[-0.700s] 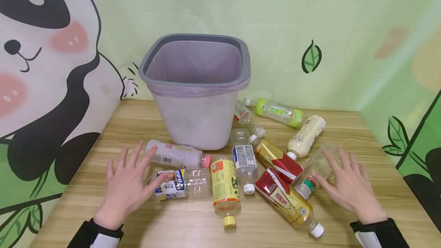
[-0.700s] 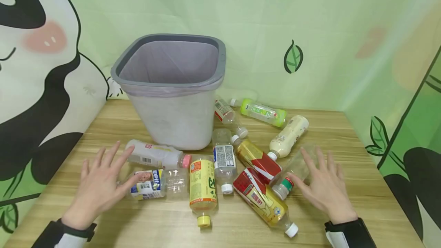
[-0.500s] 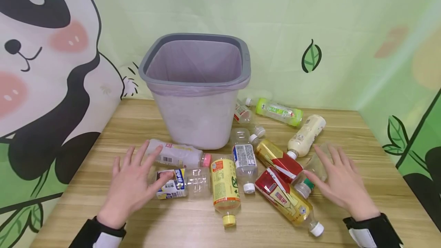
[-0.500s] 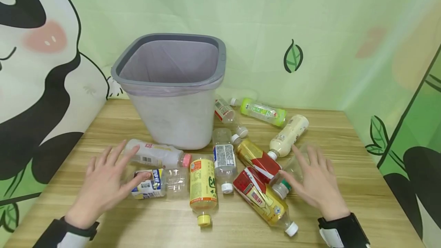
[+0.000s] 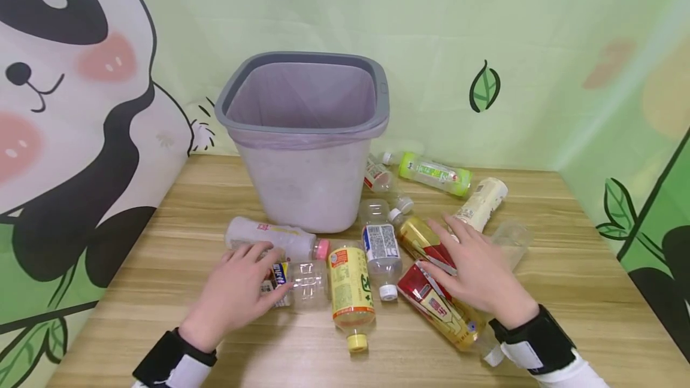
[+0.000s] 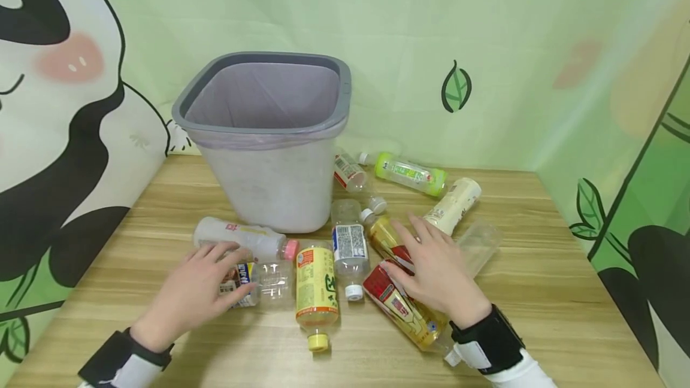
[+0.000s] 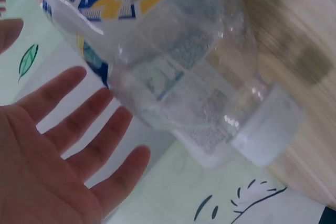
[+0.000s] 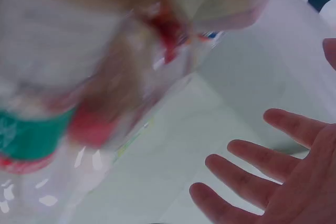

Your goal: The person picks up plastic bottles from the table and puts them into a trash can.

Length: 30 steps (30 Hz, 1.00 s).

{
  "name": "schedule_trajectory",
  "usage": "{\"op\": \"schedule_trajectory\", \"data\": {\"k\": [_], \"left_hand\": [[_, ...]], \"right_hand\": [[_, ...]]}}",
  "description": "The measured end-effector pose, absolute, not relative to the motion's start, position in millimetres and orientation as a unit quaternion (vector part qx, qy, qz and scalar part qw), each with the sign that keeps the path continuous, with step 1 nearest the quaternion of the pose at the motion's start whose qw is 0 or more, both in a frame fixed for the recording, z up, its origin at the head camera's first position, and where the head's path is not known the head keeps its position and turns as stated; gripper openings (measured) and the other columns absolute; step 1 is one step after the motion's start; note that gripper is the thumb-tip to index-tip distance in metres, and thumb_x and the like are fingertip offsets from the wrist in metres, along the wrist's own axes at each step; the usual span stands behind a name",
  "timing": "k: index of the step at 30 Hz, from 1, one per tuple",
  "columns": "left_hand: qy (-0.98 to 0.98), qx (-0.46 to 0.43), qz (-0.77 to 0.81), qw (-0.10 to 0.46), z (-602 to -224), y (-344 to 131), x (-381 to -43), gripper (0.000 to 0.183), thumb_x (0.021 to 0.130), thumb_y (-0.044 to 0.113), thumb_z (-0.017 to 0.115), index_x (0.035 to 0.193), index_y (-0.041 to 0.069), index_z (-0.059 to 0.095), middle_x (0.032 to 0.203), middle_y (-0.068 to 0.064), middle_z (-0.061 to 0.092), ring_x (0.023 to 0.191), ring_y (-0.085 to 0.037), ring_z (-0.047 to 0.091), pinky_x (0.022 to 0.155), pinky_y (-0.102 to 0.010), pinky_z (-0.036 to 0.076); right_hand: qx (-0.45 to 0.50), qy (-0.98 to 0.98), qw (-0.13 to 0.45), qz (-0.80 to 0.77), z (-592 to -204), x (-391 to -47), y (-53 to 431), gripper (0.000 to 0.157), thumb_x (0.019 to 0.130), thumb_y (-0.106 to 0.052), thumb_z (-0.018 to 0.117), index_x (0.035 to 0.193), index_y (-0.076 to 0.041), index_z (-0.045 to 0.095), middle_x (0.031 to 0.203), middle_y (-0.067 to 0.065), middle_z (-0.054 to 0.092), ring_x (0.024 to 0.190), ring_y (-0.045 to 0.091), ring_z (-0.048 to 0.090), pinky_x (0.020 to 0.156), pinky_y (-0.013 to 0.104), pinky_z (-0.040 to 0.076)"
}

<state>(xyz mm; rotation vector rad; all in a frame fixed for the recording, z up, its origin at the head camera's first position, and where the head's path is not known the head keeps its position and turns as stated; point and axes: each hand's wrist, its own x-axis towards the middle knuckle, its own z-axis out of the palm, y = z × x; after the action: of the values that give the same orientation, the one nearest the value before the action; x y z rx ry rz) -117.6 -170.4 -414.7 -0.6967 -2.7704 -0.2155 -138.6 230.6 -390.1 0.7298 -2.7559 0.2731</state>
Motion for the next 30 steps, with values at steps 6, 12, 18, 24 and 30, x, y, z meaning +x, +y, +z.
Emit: {"op": "schedule_trajectory", "data": {"k": [6, 12, 18, 24, 30], "left_hand": [[-0.959, -0.259, -0.062, 0.097, -422, -163, -118, 0.064, 0.080, 0.058, 0.062, 0.123, 0.011, 0.060, 0.122, -0.014, 0.058, 0.109, -0.039, 0.055, 0.088, -0.058, 0.046], [-0.958, -0.271, -0.072, 0.062, -425, -158, -117, 0.071, 0.077, 0.057, 0.066, 0.131, 0.012, 0.055, 0.129, -0.019, 0.056, 0.116, -0.041, 0.051, 0.093, -0.058, 0.043], [-0.956, -0.285, -0.056, 0.040, -428, -160, -116, 0.085, 0.061, 0.031, 0.082, 0.137, 0.016, 0.048, 0.129, -0.016, 0.056, 0.117, -0.038, 0.050, 0.094, -0.058, 0.042], [-0.958, -0.281, -0.055, 0.019, -426, -165, -115, 0.102, 0.047, 0.008, 0.082, 0.141, 0.020, 0.044, 0.128, -0.012, 0.056, 0.115, -0.037, 0.052, 0.090, -0.058, 0.045], [-0.954, -0.283, -0.094, 0.019, -423, -169, -113, 0.097, 0.054, 0.022, 0.088, 0.140, 0.018, 0.044, 0.120, -0.009, 0.059, 0.101, -0.031, 0.059, 0.082, -0.052, 0.050]], "right_hand": [[0.284, -0.945, 0.141, 0.086, -386, -141, 207, 0.069, 0.087, -0.057, 0.054, 0.139, -0.012, 0.047, 0.138, 0.021, 0.045, 0.119, 0.040, 0.049, 0.089, 0.057, 0.046], [0.302, -0.940, 0.139, 0.081, -382, -140, 197, 0.068, 0.087, -0.058, 0.053, 0.140, -0.015, 0.047, 0.140, 0.019, 0.045, 0.118, 0.040, 0.050, 0.088, 0.058, 0.046], [0.318, -0.933, 0.148, 0.084, -376, -141, 192, 0.069, 0.086, -0.056, 0.057, 0.140, -0.015, 0.045, 0.139, 0.020, 0.045, 0.116, 0.040, 0.051, 0.085, 0.058, 0.047], [0.317, -0.932, 0.152, 0.091, -373, -139, 192, 0.068, 0.086, -0.056, 0.057, 0.139, -0.015, 0.048, 0.138, 0.019, 0.047, 0.117, 0.038, 0.051, 0.086, 0.058, 0.047], [0.317, -0.934, 0.126, 0.110, -374, -136, 192, 0.067, 0.087, -0.057, 0.056, 0.139, -0.016, 0.046, 0.138, 0.012, 0.048, 0.116, 0.031, 0.053, 0.087, 0.052, 0.049]]}}
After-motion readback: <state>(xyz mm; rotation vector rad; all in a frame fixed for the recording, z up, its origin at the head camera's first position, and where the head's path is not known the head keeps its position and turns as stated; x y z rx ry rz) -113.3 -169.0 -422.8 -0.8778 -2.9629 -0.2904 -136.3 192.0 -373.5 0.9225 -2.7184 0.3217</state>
